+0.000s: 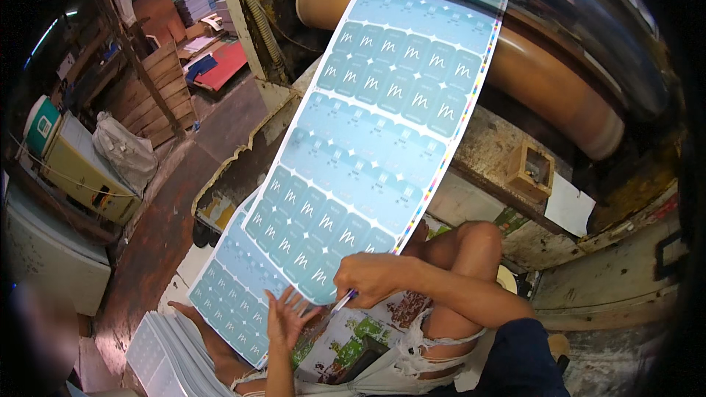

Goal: The person cuts sections from printed paper sheets emerging from a machine using a blade, then places the cut sheets onto a stack by hand.

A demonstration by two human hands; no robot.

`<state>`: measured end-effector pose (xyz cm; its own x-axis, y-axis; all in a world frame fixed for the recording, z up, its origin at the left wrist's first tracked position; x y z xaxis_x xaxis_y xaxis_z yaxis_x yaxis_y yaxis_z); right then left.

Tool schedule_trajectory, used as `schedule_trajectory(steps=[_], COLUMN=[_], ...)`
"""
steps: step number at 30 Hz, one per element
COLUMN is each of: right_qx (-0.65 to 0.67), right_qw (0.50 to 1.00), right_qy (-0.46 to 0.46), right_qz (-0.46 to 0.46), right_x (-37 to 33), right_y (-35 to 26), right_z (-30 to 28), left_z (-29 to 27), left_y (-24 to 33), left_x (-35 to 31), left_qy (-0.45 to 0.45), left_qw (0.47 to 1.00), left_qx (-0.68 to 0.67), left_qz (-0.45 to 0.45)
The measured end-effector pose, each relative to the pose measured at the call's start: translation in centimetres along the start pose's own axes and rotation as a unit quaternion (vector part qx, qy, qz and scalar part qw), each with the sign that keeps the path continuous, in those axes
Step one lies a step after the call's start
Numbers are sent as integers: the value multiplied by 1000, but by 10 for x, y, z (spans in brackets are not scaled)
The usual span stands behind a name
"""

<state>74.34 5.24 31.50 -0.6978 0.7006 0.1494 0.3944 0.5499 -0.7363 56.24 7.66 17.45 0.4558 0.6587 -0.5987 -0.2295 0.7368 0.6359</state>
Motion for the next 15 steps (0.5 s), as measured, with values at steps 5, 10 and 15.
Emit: schedule_trajectory(steps=[5,10,15], right_qx=[6,-51,249], right_qw=[999,997,917], right_qy=[-39,49,232], right_qz=[0,-37,206], right_x=[0,-43,-105], right_y=[-3,16,54], right_z=[-4,-49,-162], left_z=[51,42,26], left_y=[13,-3,-7], left_x=[19,26,6], left_qy=[26,65,84], left_qw=[999,985,988], left_qx=[6,43,15], left_qz=[33,156,128])
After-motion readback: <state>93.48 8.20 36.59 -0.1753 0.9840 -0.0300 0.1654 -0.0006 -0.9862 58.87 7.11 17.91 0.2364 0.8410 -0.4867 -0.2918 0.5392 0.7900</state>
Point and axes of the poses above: each hand's wrist, its own x-axis towards the middle knuckle, its own z-axis out of the palm, y = z × x, the point moved 8 cm from there along x, towards the middle knuckle, and after that the axes turned 7 degrees about -z, right-handed, at the moved point
